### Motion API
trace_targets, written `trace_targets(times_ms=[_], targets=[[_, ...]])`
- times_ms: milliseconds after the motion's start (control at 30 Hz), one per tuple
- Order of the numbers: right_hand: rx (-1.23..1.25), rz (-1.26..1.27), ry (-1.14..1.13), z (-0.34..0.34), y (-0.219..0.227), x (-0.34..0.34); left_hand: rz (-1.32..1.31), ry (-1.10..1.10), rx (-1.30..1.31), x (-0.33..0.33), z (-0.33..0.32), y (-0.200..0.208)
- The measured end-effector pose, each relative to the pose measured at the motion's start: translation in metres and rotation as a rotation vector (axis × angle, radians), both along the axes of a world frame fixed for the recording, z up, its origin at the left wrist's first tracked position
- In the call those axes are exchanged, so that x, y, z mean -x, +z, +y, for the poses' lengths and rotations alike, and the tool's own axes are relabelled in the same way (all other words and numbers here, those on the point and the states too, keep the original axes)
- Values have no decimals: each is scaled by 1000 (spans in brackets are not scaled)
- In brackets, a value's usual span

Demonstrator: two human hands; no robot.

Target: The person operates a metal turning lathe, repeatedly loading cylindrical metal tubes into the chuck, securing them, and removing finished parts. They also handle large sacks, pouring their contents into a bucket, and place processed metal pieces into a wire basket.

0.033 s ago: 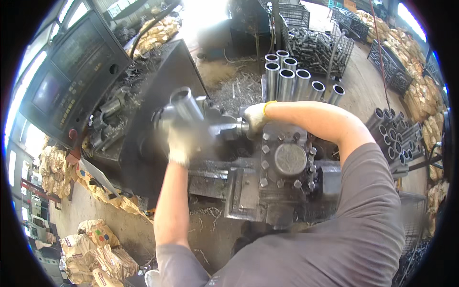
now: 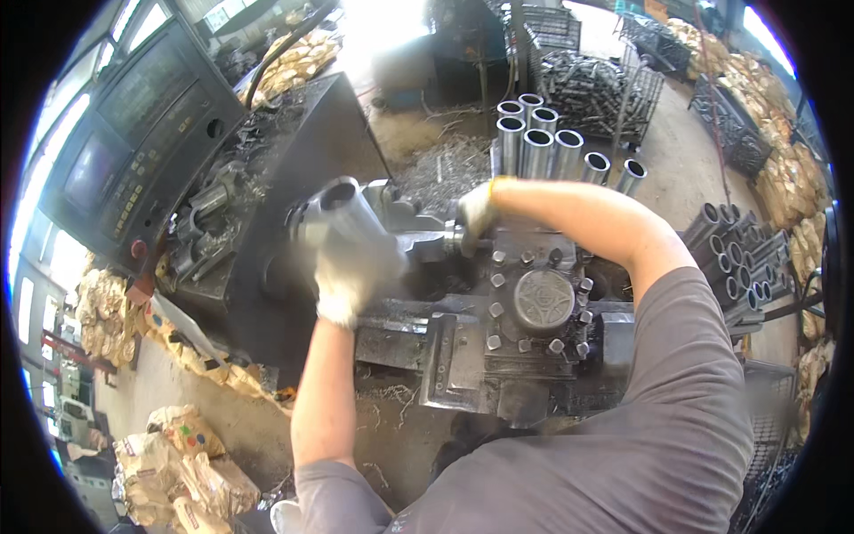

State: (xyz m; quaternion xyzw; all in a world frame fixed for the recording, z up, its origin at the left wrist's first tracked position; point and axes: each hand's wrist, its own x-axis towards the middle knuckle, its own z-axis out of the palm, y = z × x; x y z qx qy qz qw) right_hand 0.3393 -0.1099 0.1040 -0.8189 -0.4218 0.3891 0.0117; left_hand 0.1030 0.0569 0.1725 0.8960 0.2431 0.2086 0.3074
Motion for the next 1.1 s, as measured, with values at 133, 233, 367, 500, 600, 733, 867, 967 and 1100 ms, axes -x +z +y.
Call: trace_targets(times_ms=[133, 233, 367, 500, 600, 733, 867, 967, 1100], targets=[[-19, 189, -156, 16, -7, 9, -177, -328, 247, 68, -46, -44], [-340, 338, -73, -12, -70, -25, 145, -269, 371, 90, -72, -98], [-85, 361, -112, -3, -32, -16, -130, -511, 378, 104, -90, -168], [31, 221, -164, 3, -9, 22, -73, -557, 322, 106, -91, -183], [-9, -93, -47, -64, -48, -22, -54, -630, 369, 106, -85, -176], [32, -822, -88, -107, 48, 46, -308, -653, 216, 145, -54, -160], [-160, -1085, -330, -111, 119, 140, -326, -709, 403, 178, -10, -151], [-495, -996, -489, -103, 133, 243, -266, -860, 794, 181, 3, -136], [-468, 137, -763, -72, 94, 346, -316, -725, 1229, 176, -36, -123]])
